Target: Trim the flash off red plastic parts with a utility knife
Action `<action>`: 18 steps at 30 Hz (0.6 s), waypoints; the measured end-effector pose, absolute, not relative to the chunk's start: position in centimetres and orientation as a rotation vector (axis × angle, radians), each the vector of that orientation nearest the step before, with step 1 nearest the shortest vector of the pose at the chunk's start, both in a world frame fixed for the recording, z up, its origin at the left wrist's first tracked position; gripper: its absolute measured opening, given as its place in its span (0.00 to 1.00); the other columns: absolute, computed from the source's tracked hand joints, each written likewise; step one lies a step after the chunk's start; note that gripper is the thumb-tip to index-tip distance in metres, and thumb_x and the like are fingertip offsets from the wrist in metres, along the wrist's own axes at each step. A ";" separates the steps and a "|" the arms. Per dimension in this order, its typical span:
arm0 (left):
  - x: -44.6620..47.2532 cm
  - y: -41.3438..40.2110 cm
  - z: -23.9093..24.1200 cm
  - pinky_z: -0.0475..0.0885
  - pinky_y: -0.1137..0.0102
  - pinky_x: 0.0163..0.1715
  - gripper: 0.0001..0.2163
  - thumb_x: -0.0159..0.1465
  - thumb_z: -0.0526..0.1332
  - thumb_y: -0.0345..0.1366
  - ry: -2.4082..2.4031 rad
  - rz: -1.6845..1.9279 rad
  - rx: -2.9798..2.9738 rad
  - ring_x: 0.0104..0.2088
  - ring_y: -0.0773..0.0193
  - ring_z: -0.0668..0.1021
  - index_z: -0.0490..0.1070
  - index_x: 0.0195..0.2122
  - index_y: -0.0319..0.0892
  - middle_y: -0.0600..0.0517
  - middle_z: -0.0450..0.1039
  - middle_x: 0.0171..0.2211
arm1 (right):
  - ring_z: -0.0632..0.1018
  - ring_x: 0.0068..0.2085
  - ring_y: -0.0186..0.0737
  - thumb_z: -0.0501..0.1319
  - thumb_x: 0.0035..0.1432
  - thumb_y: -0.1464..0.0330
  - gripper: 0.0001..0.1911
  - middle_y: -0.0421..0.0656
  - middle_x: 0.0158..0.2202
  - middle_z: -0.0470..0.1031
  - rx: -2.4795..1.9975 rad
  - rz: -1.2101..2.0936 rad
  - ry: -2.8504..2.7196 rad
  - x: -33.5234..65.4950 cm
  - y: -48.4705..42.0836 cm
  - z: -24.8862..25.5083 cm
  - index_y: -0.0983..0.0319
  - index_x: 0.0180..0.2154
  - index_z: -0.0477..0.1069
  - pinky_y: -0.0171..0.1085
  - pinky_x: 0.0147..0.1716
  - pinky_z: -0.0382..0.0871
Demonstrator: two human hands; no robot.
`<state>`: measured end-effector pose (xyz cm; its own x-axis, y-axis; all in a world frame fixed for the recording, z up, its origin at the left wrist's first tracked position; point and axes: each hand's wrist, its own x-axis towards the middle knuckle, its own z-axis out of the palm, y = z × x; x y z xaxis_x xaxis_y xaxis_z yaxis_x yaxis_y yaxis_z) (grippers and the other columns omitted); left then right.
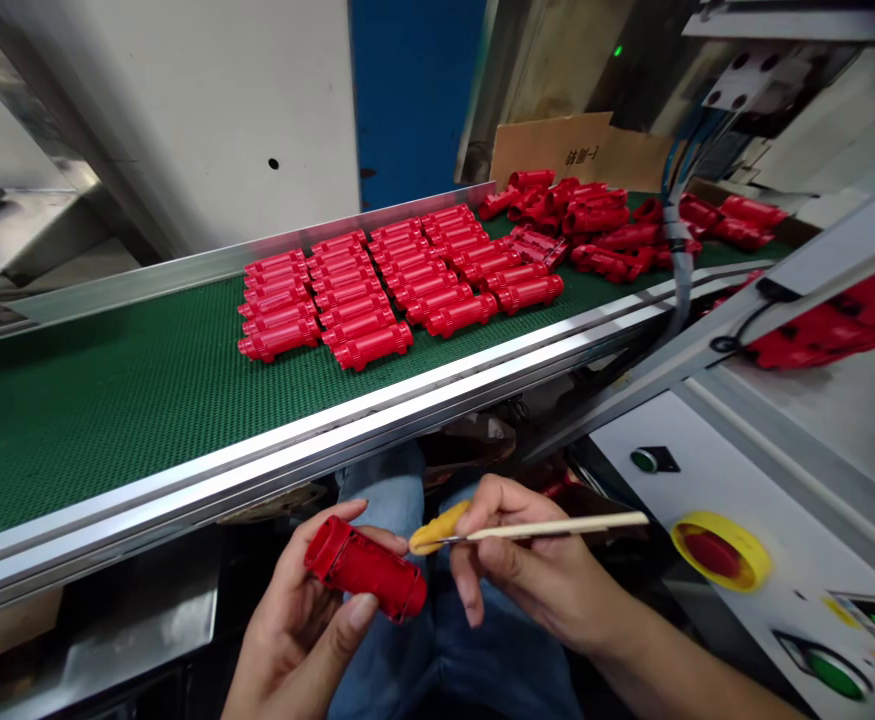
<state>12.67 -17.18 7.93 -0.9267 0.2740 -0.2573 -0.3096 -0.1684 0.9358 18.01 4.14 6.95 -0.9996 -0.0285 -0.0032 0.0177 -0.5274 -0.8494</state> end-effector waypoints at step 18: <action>11.7 -16.7 7.8 0.79 0.67 0.43 0.32 0.63 0.78 0.42 1.246 2.203 -0.177 0.40 0.56 0.86 0.72 0.67 0.46 0.42 0.87 0.42 | 0.85 0.49 0.44 0.65 0.76 0.71 0.21 0.49 0.45 0.87 -1.035 -1.976 2.837 19.3 3.6 8.0 0.63 0.67 0.74 0.39 0.53 0.83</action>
<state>11.68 -16.68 7.84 -0.8136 0.4312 -0.3899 -0.5564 -0.3830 0.7374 19.32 3.64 8.03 -0.7369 -0.1802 0.6515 -0.6736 0.2771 -0.6852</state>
